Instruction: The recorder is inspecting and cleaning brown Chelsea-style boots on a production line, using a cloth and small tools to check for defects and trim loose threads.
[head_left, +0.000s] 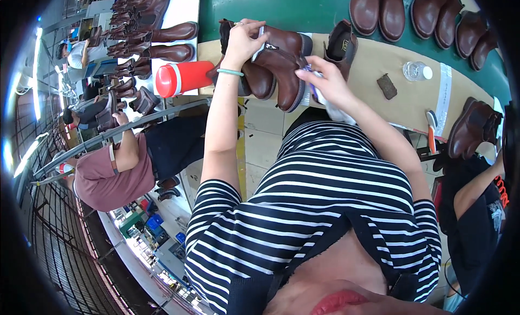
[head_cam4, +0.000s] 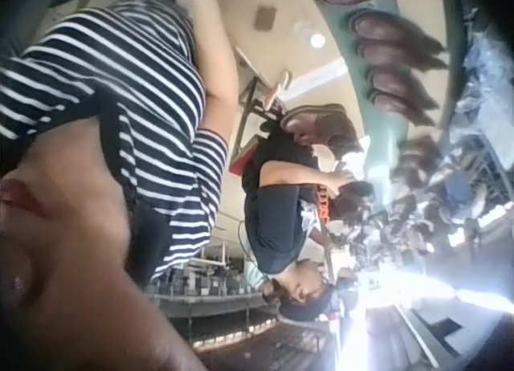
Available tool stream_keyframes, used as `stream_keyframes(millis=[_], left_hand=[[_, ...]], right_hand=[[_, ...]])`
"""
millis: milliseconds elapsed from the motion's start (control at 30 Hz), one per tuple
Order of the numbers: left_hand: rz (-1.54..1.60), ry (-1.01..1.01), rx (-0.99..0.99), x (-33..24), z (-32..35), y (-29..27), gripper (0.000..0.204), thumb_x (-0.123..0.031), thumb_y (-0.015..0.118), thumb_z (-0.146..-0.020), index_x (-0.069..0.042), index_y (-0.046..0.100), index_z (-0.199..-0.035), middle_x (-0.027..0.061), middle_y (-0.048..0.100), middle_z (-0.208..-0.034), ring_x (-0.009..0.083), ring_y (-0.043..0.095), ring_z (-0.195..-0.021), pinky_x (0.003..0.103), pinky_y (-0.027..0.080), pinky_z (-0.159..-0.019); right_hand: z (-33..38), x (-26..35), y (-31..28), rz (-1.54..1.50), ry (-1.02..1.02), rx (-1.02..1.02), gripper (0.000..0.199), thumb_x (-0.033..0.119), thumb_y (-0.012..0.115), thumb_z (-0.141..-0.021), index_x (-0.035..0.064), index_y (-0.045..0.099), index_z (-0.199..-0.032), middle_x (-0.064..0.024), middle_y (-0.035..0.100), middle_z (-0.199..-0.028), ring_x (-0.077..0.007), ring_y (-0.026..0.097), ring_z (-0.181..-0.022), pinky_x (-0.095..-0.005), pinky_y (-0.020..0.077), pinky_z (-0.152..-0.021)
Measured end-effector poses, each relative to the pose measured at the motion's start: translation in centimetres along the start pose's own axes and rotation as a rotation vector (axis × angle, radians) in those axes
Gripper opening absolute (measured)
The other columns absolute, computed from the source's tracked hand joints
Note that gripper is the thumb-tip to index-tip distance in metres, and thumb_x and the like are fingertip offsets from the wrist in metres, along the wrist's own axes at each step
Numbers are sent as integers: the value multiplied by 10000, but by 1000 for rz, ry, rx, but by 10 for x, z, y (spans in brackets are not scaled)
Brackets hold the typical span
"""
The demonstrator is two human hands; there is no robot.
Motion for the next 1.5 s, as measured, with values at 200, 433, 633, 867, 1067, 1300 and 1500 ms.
stream_keyframes(millis=[200, 433, 633, 867, 1067, 1300, 1500], left_hand=[[-90, -115, -92, 19, 0, -7, 194, -43, 716, -712, 11, 678, -894, 179, 682, -965, 250, 694, -779, 332, 557, -717], [-322, 99, -231, 30, -1, -8, 121, -8, 678, -749, 57, 653, -849, 200, 657, -1002, 268, 690, -791, 317, 559, -686], [-453, 50, -149, 2, -10, 4, 62, 27, 538, -802, 64, 587, -807, 232, 548, -1006, 407, 580, -888, 461, 488, -800], [-339, 114, -116, 9, -11, -10, 69, 20, 556, -820, 66, 576, -867, 216, 523, -1033, 397, 596, -866, 452, 507, -757], [-356, 137, -66, 9, -15, -9, 53, 5, 560, -817, 42, 576, -852, 190, 526, -978, 384, 595, -843, 446, 506, -736], [-369, 141, -19, 13, -18, -6, 51, 0, 545, -831, 35, 564, -862, 196, 523, -972, 390, 593, -851, 455, 507, -730], [-393, 185, 17, 12, -22, -3, 60, -7, 540, -841, 37, 561, -876, 216, 522, -978, 397, 586, -852, 456, 503, -745]], right_hand=[[-56, -33, 6, 51, -7, -250, 468, 270, 675, -866, -2, 573, -1232, -52, 625, -728, -102, 570, -489, -256, 442, -465], [-75, -26, 12, 97, -27, -203, 497, 281, 698, -839, 6, 573, -1234, -63, 650, -766, -111, 573, -487, -270, 455, -465], [-86, -19, 6, 362, 35, -278, 358, 249, 740, -801, 31, 649, -1069, -104, 688, -863, -141, 620, -581, -278, 479, -526], [-100, 8, 16, 723, -190, -348, 398, 321, 722, -771, 80, 662, -1082, -122, 692, -998, -297, 659, -911, -386, 500, -802], [-110, 10, 26, 751, -200, -296, 327, 270, 691, -782, 76, 679, -1043, -116, 682, -1027, -308, 647, -926, -411, 497, -817], [-122, 10, 37, 828, -266, -265, 294, 246, 673, -791, 61, 693, -1020, -112, 683, -998, -309, 651, -892, -410, 506, -791], [-126, 14, 40, 858, -312, -262, 277, 221, 666, -784, 57, 695, -1005, -106, 684, -968, -304, 652, -875, -409, 512, -768]])
Point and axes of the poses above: each hand's wrist, its own z-axis away from the middle knuckle, its own y-axis out of the palm, x = y × z, the point moved 10 cm from there along -z, towards the middle knuckle
